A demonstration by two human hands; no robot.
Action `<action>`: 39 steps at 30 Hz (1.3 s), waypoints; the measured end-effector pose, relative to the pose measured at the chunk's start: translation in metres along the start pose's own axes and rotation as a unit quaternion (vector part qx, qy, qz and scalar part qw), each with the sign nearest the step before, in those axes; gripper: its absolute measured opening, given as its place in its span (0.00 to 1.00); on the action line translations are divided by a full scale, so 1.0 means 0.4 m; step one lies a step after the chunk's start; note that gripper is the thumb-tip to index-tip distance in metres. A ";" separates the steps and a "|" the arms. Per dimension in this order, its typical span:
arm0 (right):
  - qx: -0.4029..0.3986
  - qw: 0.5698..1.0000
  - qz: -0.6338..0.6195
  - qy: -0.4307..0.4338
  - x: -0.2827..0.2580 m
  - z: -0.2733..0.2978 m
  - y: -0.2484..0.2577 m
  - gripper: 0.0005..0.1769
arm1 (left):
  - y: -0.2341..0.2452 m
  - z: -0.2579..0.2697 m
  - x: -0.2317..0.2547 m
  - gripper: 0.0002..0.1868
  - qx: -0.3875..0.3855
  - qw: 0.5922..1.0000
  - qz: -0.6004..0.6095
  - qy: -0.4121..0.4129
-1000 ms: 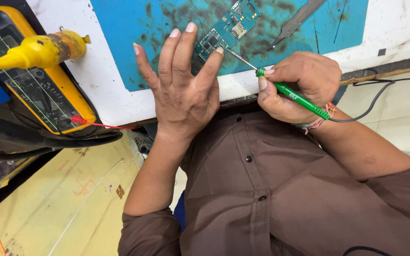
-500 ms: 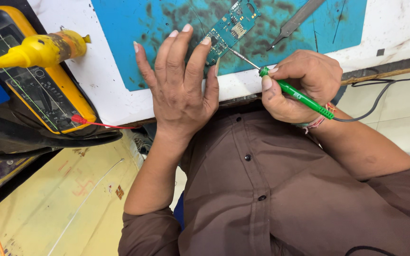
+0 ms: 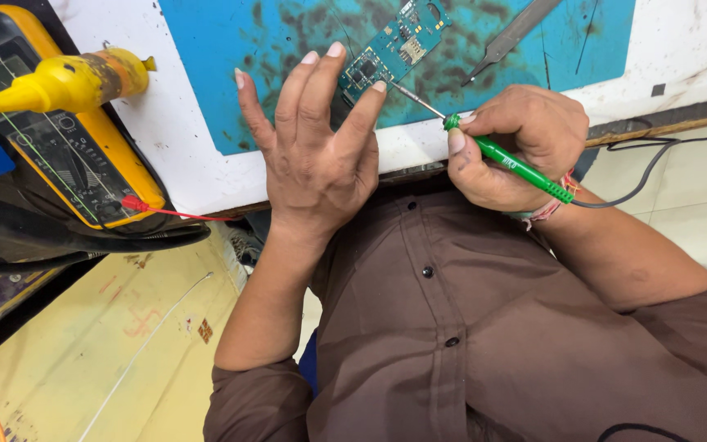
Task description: The person cleans a green circuit board using a toothbrush and a liquid from a yellow bottle. They then use a soldering iron to work on specific components on the board, followed by applying a substance from a syringe.
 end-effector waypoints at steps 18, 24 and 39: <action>0.007 1.000 -0.007 -0.001 -0.004 -0.007 0.000 0.10 | 0.002 -0.006 0.002 0.19 -0.005 1.000 -0.001 0.005; 0.032 0.999 -0.003 -0.008 -0.051 -0.060 0.006 0.09 | 0.015 -0.017 0.004 0.15 0.006 1.000 0.012 0.020; 0.096 0.995 -0.024 -0.004 -0.106 -0.048 0.050 0.05 | 0.053 -0.026 0.006 0.21 0.071 0.995 0.037 0.055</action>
Point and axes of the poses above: each hand's wrist, its own z-axis away from the middle knuckle, its own y-axis out of the back of the hand, x = y × z, the point moved 8 cm from there along -z, towards the middle knuckle, and after that the axes turned 2 degrees about -z, right-handed, at the moved point
